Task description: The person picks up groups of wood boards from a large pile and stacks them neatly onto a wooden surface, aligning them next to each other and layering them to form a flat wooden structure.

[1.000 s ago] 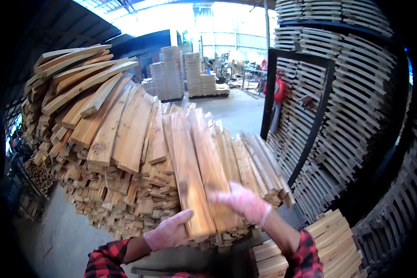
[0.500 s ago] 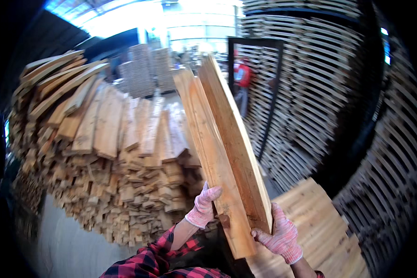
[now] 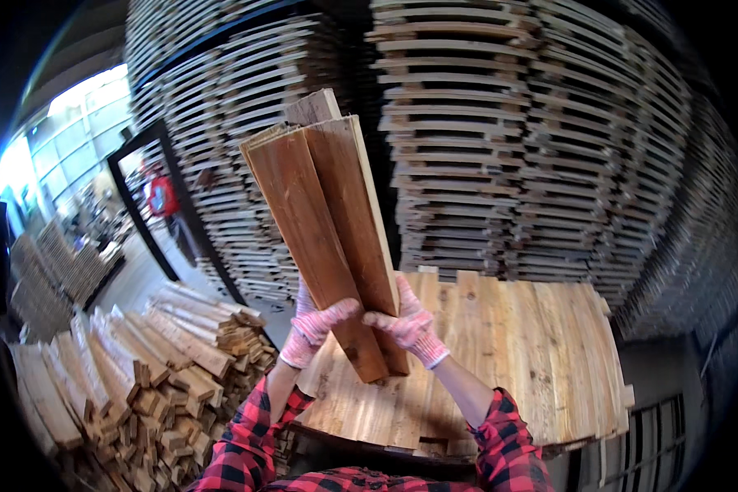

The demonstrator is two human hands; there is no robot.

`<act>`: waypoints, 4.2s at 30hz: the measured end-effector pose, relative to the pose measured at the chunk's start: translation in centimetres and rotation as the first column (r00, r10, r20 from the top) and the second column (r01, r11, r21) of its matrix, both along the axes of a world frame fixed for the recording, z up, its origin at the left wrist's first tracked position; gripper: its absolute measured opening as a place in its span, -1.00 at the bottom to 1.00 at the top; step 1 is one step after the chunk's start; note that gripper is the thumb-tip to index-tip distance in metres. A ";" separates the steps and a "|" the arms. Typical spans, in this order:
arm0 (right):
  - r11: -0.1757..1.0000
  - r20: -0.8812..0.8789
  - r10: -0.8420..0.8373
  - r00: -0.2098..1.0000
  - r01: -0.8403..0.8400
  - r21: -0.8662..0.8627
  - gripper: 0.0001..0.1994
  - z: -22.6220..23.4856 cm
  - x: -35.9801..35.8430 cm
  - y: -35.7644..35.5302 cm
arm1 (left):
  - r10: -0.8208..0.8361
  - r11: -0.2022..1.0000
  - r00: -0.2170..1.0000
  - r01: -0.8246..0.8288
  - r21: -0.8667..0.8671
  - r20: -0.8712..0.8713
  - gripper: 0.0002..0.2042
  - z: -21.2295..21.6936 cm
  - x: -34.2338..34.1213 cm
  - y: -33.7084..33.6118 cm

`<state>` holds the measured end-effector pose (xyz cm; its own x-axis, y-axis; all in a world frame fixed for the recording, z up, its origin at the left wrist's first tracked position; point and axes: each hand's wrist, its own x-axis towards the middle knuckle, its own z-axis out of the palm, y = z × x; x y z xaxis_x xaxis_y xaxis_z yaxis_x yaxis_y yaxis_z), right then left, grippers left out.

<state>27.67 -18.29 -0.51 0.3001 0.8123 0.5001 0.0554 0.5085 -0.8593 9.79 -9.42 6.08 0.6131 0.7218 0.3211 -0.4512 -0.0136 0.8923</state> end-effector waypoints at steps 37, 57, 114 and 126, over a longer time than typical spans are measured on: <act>-0.092 0.890 -0.290 0.352 0.915 -0.392 -0.20 -3.2 33.0 -45.2 | -0.626 0.619 0.778 0.445 -0.647 -0.063 -0.29 -17.8 28.5 -13.6; 0.032 0.828 -0.227 0.513 0.854 -0.520 -0.07 -6.8 20.6 -26.7 | -0.703 0.487 0.710 0.445 -0.752 -0.036 -0.16 -15.6 26.0 -8.4; 0.386 0.855 0.434 0.285 0.798 -0.462 0.00 -3.7 38.8 -14.2 | 0.487 0.398 0.363 0.718 0.572 -0.794 -0.17 -10.1 19.6 15.3; 0.406 0.862 0.446 0.241 0.804 -0.435 -0.01 -4.6 40.7 -14.9 | 0.500 0.511 0.332 0.633 0.582 -0.800 -0.20 -14.1 20.4 16.1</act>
<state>68.41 -33.24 -5.14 0.4528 0.8628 -0.2248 0.8897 -0.4537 0.0508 30.21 6.68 -8.07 0.8850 0.4505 -0.1177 0.4656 -0.8566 0.2222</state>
